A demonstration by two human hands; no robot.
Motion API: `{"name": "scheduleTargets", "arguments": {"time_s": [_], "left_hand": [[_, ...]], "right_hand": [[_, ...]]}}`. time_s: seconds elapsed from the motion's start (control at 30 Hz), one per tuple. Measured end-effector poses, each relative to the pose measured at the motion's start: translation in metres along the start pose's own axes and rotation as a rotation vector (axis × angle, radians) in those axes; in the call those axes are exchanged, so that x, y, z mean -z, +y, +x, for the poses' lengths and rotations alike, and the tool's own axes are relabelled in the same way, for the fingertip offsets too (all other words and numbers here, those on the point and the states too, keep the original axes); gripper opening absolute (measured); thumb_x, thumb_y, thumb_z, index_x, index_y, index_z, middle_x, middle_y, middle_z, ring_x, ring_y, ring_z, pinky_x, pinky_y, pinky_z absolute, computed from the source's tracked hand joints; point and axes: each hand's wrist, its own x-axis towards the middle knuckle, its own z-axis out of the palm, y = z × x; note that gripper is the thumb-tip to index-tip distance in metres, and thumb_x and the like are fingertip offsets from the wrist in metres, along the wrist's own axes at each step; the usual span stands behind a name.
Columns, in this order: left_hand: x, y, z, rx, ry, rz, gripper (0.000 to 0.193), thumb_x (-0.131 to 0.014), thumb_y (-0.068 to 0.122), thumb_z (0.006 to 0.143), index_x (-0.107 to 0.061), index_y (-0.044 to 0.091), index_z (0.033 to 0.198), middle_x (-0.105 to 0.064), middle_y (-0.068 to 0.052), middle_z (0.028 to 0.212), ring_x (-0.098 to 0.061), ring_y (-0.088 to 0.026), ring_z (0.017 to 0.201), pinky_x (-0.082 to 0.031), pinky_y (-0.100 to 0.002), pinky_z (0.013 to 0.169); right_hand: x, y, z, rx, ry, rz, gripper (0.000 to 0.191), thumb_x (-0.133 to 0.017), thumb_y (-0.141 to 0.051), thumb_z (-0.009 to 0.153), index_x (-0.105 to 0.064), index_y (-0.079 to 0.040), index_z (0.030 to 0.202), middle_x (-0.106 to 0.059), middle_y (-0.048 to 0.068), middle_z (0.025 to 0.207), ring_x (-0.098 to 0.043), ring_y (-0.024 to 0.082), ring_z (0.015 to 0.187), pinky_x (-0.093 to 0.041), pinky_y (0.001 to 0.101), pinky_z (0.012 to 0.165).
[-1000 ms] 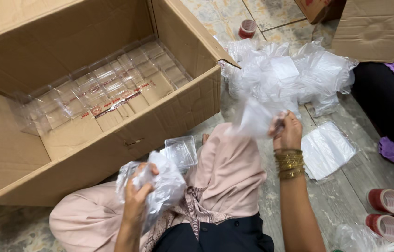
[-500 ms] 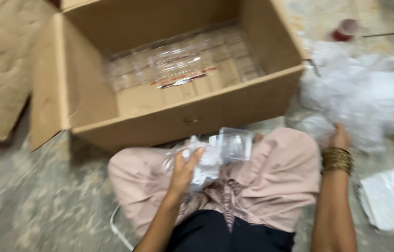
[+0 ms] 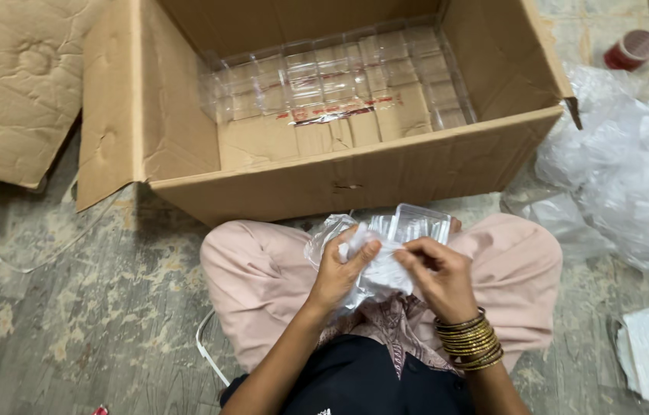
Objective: The person sits on the floor and wraps clear plastic containers in white plastic bags one at a time, then places the wrapped containers into an open cardboard box in front of them. Another person nearby handles plastic bags in a separate box.
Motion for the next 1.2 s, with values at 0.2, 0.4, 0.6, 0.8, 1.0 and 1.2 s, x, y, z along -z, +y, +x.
{"name": "scheduleTargets", "arguments": {"time_s": [0.2, 0.4, 0.6, 0.8, 1.0, 1.2], "left_hand": [[-0.016, 0.011, -0.005, 0.084, 0.095, -0.023, 0.026, -0.06, 0.026, 0.101, -0.073, 0.004, 0.104, -0.073, 0.002, 0.091, -0.065, -0.005, 0.084, -0.053, -0.021, 0.076], [-0.026, 0.012, -0.004, 0.036, 0.045, 0.027, 0.018, -0.077, 0.013, 0.093, -0.073, 0.001, 0.105, -0.074, -0.003, 0.098, -0.068, -0.008, 0.09, -0.054, -0.024, 0.082], [-0.025, 0.001, -0.005, 0.082, 0.099, -0.086, 0.021, -0.079, 0.012, 0.09, -0.071, 0.003, 0.107, -0.073, -0.002, 0.097, -0.068, -0.009, 0.088, -0.055, -0.025, 0.081], [-0.02, -0.003, -0.005, 0.092, 0.053, -0.157, 0.021, -0.077, 0.012, 0.093, -0.069, 0.002, 0.109, -0.072, -0.003, 0.1, -0.068, -0.009, 0.093, -0.055, -0.025, 0.085], [-0.016, -0.007, -0.006, 0.149, 0.071, -0.124, 0.022, -0.078, 0.014, 0.09, -0.071, -0.001, 0.105, -0.074, -0.005, 0.095, -0.069, -0.011, 0.085, -0.056, -0.027, 0.078], [-0.016, -0.02, -0.005, 0.029, 0.027, -0.102, 0.021, -0.081, 0.013, 0.096, -0.071, -0.002, 0.105, -0.069, -0.003, 0.097, -0.065, -0.009, 0.091, -0.053, -0.026, 0.084]], "right_hand": [[-0.002, 0.01, -0.007, 0.118, 0.086, 0.118, 0.018, -0.071, -0.017, 0.092, -0.068, -0.001, 0.1, -0.072, 0.0, 0.081, -0.067, 0.005, 0.073, -0.054, 0.0196, 0.062], [-0.002, 0.007, -0.014, -0.002, 0.132, -0.166, 0.019, -0.071, -0.016, 0.095, -0.079, 0.001, 0.094, -0.067, 0.009, 0.062, -0.059, 0.014, 0.055, -0.046, 0.0282, 0.051], [0.001, 0.009, -0.017, 0.206, 0.164, -0.143, 0.018, -0.067, -0.013, 0.097, -0.076, 0.002, 0.1, -0.077, 0.01, 0.082, -0.071, 0.013, 0.065, -0.055, 0.0267, 0.058], [0.003, 0.015, -0.017, 0.203, 0.203, -0.173, 0.017, -0.067, -0.013, 0.096, -0.077, 0.001, 0.099, -0.078, 0.01, 0.083, -0.072, 0.014, 0.067, -0.057, 0.0272, 0.061], [0.004, 0.012, -0.015, 0.174, 0.184, 0.029, 0.014, -0.069, -0.013, 0.096, -0.076, -0.003, 0.101, -0.077, 0.008, 0.088, -0.071, 0.014, 0.077, -0.058, 0.0286, 0.068], [0.003, 0.005, -0.015, 0.24, 0.115, -0.066, 0.01, -0.072, -0.009, 0.093, -0.074, 0.001, 0.095, -0.075, 0.008, 0.088, -0.071, 0.014, 0.079, -0.058, 0.0266, 0.068]]}}
